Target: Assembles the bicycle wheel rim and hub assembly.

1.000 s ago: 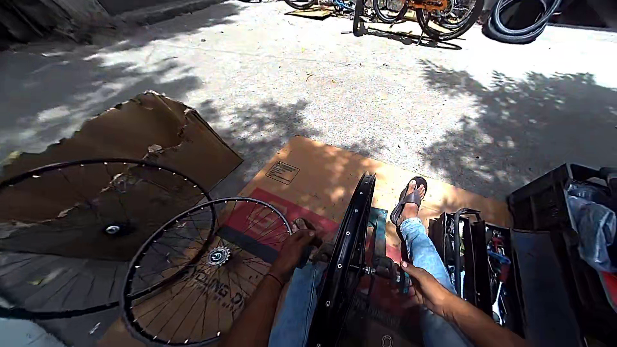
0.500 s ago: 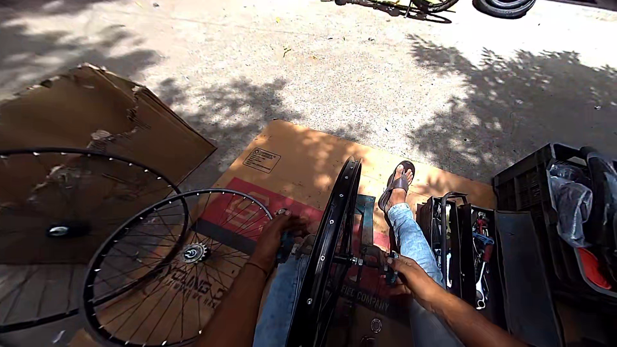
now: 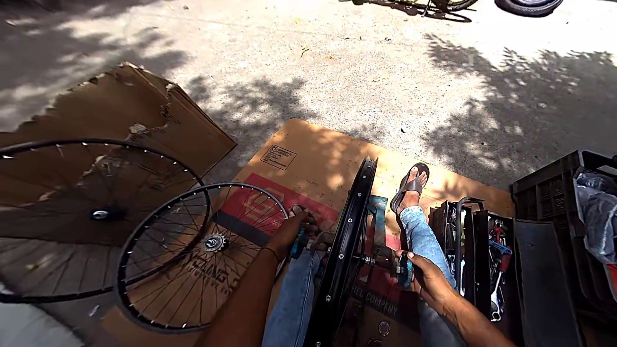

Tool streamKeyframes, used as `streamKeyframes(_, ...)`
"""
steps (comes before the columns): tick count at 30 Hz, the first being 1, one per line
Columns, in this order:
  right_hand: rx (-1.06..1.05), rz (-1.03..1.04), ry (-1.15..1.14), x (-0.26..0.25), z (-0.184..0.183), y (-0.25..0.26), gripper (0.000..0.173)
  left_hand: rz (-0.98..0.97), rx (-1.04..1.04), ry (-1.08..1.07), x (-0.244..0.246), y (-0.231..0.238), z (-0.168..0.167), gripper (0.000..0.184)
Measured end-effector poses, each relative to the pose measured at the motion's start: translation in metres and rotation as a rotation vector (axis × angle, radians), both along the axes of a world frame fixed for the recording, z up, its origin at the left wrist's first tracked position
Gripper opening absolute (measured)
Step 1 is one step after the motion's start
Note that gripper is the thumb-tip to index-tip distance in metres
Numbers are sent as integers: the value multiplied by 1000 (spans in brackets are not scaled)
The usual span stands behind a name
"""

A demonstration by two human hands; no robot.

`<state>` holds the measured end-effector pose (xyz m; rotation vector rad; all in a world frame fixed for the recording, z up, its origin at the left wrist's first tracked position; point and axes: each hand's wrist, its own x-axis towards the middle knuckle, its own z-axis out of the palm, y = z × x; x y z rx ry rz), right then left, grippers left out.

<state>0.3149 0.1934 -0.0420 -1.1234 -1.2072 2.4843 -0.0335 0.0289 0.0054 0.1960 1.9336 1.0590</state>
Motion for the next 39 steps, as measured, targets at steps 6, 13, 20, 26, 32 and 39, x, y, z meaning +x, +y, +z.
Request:
streamKeyframes(6, 530, 24, 121, 11, 4, 11, 57, 182, 676, -66, 34, -62, -59, 44)
streamKeyframes(13, 432, -234, 247, 18, -9, 8, 18, 269, 231, 192, 36, -91, -49, 57)
streamKeyframes(20, 317, -21, 75, 10, 5, -4, 36, 199, 474, -15, 40, -85, -36, 55)
streamKeyframes(26, 895, 210, -113, 3, 13, -15, 69, 113, 421, -50, 31, -77, -51, 49)
streamKeyframes(32, 1528, 851, -267, -33, 43, -8, 45, -139, 146, 214, 23, -63, -30, 50)
streamKeyframes(39, 1413, 906, -421, -45, 40, -3, 37, -245, -154, -101, 5, -16, 39, 64)
